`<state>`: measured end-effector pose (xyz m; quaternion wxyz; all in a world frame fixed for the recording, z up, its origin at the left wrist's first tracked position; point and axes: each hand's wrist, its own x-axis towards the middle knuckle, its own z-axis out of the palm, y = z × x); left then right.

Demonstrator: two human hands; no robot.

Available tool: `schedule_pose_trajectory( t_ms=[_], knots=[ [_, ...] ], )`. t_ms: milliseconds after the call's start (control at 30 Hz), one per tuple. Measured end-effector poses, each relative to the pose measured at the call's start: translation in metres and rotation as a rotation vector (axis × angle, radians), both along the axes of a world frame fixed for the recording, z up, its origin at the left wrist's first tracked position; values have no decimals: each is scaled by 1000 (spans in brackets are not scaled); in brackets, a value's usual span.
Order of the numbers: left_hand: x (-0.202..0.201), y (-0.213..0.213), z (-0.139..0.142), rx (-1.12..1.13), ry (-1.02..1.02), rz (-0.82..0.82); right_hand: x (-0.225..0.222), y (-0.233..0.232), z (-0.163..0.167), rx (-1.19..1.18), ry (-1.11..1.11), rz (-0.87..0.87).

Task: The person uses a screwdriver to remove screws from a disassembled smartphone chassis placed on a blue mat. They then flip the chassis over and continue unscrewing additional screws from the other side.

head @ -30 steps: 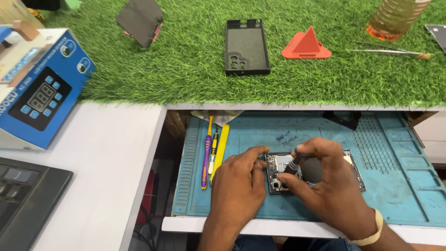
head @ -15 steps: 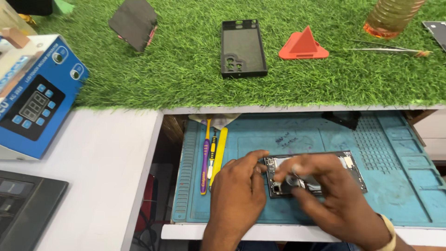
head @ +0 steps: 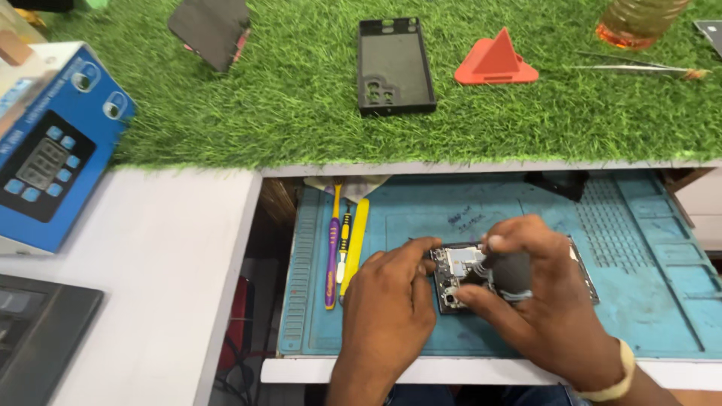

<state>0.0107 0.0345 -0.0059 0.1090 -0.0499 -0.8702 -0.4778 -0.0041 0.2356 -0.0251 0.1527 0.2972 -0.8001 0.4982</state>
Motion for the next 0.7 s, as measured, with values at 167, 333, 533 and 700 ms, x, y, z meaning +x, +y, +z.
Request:
schedule_pose_trajectory(
  t_ms=[167,333,533,700],
  knots=[
    [-2,0,0,-1,-17,-11,1,5,-3,-227,-253,365],
    [-1,0,1,9,14,-12,-2,2,-4,38,-140,-110],
    [-3,0,2,-18,-18,-27,-1,0,11,-320,-336,339],
    [-1,2,2,-1,-16,-16,-3,-6,13,-113,-132,88]
  ],
)
